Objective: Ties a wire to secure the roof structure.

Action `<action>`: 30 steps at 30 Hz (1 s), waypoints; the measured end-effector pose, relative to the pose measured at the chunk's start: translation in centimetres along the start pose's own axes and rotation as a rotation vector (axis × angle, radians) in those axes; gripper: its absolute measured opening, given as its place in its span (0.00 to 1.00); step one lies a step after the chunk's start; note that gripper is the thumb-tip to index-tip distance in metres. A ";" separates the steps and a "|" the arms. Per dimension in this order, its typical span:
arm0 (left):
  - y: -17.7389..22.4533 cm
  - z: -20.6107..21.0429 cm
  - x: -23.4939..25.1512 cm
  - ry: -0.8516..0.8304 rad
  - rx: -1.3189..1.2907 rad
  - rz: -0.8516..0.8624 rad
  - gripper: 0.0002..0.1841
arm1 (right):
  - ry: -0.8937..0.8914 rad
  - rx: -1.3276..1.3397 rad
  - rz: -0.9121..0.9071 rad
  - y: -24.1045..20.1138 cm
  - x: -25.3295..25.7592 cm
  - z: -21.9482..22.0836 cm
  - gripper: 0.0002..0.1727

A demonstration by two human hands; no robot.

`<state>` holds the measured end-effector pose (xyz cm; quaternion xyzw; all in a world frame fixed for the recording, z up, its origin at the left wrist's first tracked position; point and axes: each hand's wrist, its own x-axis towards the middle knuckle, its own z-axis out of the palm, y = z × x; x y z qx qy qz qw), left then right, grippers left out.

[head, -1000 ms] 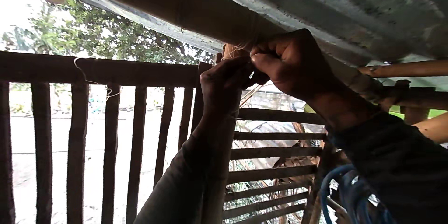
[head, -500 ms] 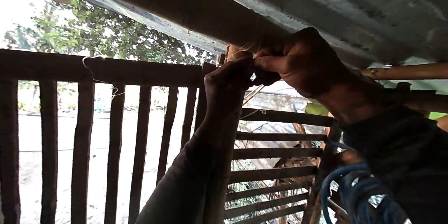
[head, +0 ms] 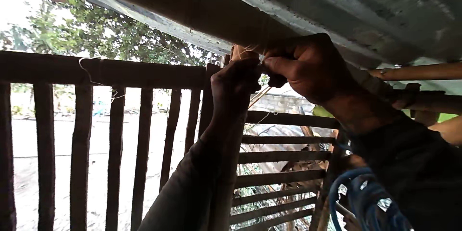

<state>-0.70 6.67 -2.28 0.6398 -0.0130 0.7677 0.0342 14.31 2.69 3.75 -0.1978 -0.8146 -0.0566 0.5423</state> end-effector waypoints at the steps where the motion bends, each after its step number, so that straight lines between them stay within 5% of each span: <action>1: 0.0 0.0 0.1 -0.007 0.001 0.008 0.06 | 0.001 -0.015 -0.009 0.1 0.0 0.0 0.08; 13: 0.4 -0.2 0.5 -0.048 0.016 -0.005 0.06 | -0.019 -0.083 -0.004 -0.1 0.4 -0.2 0.11; 21: 2.2 -1.1 -0.6 -0.134 0.081 -0.103 0.09 | -0.117 -0.013 0.231 -2.0 0.9 -0.4 0.10; 30: 1.3 0.1 -0.1 -0.003 0.048 -0.113 0.05 | -0.036 -0.196 0.128 -0.8 -0.1 -1.0 0.06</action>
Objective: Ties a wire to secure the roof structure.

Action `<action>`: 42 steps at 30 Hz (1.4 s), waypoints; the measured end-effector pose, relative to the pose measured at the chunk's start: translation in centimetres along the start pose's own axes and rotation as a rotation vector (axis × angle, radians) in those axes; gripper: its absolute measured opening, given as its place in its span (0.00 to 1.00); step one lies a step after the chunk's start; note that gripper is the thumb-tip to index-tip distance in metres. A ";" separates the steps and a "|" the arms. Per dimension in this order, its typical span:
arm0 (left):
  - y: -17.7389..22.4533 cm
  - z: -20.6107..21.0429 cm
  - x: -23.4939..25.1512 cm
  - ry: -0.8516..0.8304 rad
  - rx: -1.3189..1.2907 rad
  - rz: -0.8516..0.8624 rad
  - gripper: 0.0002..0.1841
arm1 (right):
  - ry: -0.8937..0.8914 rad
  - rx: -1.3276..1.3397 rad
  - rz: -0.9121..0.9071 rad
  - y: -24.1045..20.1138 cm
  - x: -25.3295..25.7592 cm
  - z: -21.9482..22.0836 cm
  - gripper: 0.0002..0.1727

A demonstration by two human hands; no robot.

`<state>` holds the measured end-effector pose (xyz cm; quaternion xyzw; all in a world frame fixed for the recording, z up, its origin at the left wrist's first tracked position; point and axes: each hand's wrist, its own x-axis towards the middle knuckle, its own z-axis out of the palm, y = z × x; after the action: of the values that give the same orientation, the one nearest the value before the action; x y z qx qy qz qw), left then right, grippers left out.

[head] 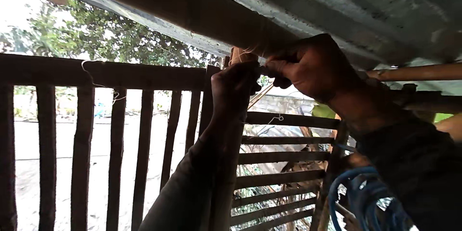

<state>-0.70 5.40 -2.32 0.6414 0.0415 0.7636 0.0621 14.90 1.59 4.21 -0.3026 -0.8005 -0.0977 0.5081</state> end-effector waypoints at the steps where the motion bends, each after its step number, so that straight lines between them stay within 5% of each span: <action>1: -0.2 0.1 0.1 0.006 0.006 0.019 0.05 | 0.027 0.002 -0.030 0.2 0.0 0.1 0.06; 8: -0.7 0.2 0.4 -0.001 0.025 0.095 0.05 | 0.036 -0.175 -0.221 0.3 0.4 0.5 0.09; 18: -0.4 0.1 0.3 0.056 0.004 0.042 0.04 | -0.044 -0.100 -0.092 -0.3 0.3 -0.6 0.06; 29: 0.1 -0.7 0.9 -0.060 0.051 0.000 0.05 | 0.000 -0.249 -0.305 0.4 0.7 0.4 0.11; 33: 0.5 0.3 -0.4 0.105 0.052 0.012 0.03 | 0.012 -0.230 -0.342 0.6 0.2 0.3 0.10; 42: 1.5 0.3 -2.2 0.352 0.250 0.253 0.05 | 0.392 -0.199 -0.502 1.5 -4.4 -0.7 0.15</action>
<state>-0.10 3.59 -4.21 0.5014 0.0652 0.8541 -0.1220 17.59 0.82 0.47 -0.1197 -0.7236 -0.3537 0.5805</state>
